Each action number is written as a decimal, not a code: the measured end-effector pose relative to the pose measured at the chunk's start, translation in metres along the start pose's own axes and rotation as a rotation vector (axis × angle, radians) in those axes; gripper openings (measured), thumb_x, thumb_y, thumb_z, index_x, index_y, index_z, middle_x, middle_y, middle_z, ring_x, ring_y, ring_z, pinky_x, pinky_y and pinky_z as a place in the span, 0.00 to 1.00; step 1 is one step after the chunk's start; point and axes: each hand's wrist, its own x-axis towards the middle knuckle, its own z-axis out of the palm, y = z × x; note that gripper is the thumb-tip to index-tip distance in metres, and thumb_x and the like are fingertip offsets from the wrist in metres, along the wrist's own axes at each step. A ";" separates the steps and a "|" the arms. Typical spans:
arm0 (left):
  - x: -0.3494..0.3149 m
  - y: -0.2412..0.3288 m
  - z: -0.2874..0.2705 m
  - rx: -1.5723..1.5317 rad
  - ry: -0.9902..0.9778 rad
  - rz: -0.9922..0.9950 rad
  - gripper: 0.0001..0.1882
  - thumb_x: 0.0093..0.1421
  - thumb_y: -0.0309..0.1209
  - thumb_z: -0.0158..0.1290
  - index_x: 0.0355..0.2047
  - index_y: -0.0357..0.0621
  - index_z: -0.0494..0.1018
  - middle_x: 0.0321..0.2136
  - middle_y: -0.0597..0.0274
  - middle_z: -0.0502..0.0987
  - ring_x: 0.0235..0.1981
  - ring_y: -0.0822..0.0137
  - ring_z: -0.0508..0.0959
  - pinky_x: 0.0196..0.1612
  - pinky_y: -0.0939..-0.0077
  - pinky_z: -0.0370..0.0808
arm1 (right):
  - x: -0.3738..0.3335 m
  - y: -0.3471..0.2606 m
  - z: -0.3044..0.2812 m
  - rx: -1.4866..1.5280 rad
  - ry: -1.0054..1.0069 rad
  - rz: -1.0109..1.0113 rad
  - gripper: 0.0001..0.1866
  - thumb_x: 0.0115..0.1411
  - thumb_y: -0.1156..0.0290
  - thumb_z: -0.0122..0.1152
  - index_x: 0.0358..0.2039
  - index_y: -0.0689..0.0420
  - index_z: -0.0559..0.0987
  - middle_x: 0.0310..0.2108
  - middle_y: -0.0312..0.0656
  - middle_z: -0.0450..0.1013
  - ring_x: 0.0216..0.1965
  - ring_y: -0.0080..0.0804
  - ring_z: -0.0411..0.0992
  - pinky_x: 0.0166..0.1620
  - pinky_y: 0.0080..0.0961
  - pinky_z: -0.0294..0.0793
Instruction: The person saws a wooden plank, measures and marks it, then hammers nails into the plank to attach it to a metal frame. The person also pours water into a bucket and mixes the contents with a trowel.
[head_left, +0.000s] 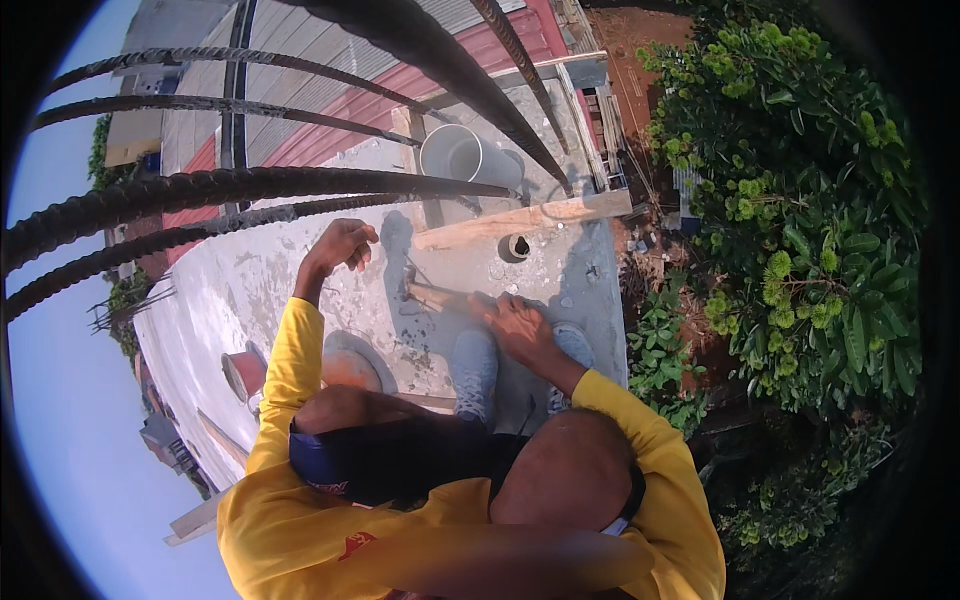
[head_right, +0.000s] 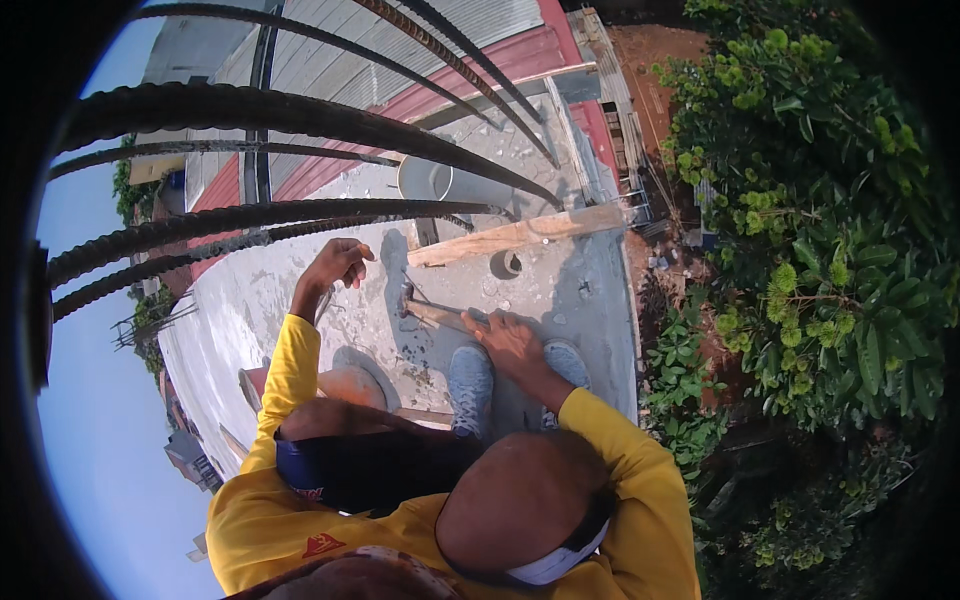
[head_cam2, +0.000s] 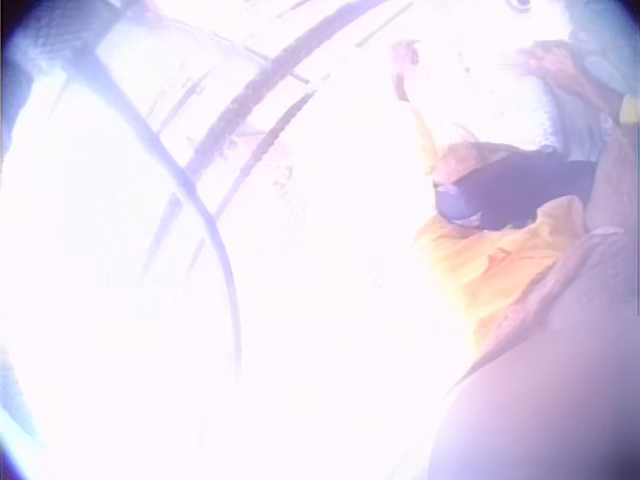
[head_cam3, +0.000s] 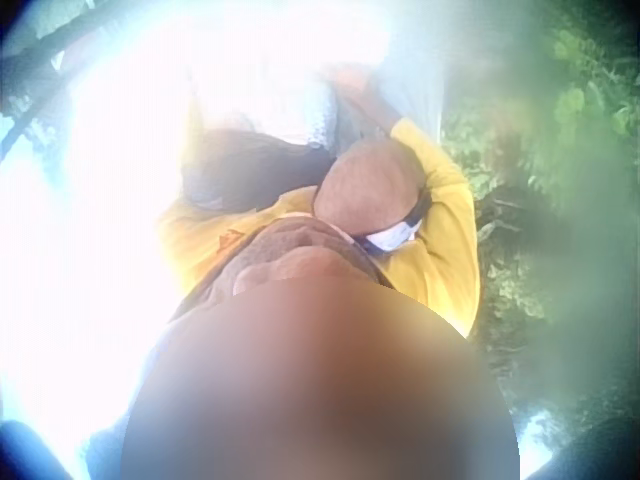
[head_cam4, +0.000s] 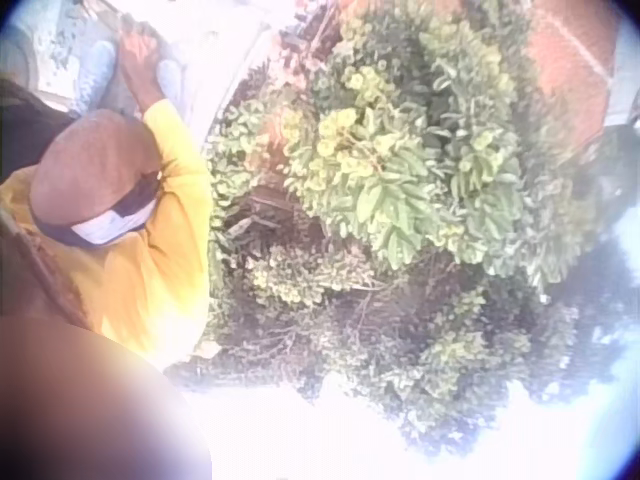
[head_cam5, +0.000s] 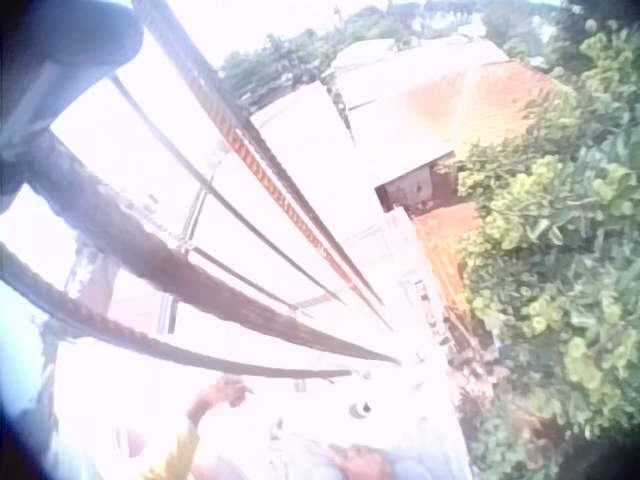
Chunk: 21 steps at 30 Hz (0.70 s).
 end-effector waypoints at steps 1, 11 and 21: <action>0.021 0.009 -0.014 0.038 0.227 0.110 0.15 0.73 0.38 0.51 0.43 0.39 0.81 0.23 0.61 0.81 0.21 0.70 0.82 0.24 0.77 0.76 | 0.000 0.001 0.002 0.003 -0.028 0.010 0.28 0.77 0.62 0.42 0.76 0.34 0.62 0.54 0.48 0.69 0.58 0.47 0.70 0.56 0.46 0.74; 0.196 0.119 -0.042 0.323 0.276 0.769 0.19 0.78 0.44 0.45 0.49 0.41 0.76 0.51 0.52 0.75 0.56 0.56 0.72 0.64 0.57 0.66 | 0.000 0.007 0.001 0.052 0.071 -0.044 0.28 0.72 0.66 0.50 0.72 0.40 0.70 0.50 0.48 0.69 0.55 0.48 0.72 0.53 0.45 0.74; 0.260 0.093 -0.051 0.380 0.397 0.897 0.15 0.73 0.39 0.50 0.47 0.38 0.75 0.42 0.47 0.78 0.43 0.51 0.75 0.50 0.54 0.72 | -0.005 0.007 0.002 0.118 0.185 -0.094 0.28 0.69 0.68 0.52 0.71 0.44 0.71 0.48 0.50 0.70 0.54 0.47 0.73 0.54 0.42 0.72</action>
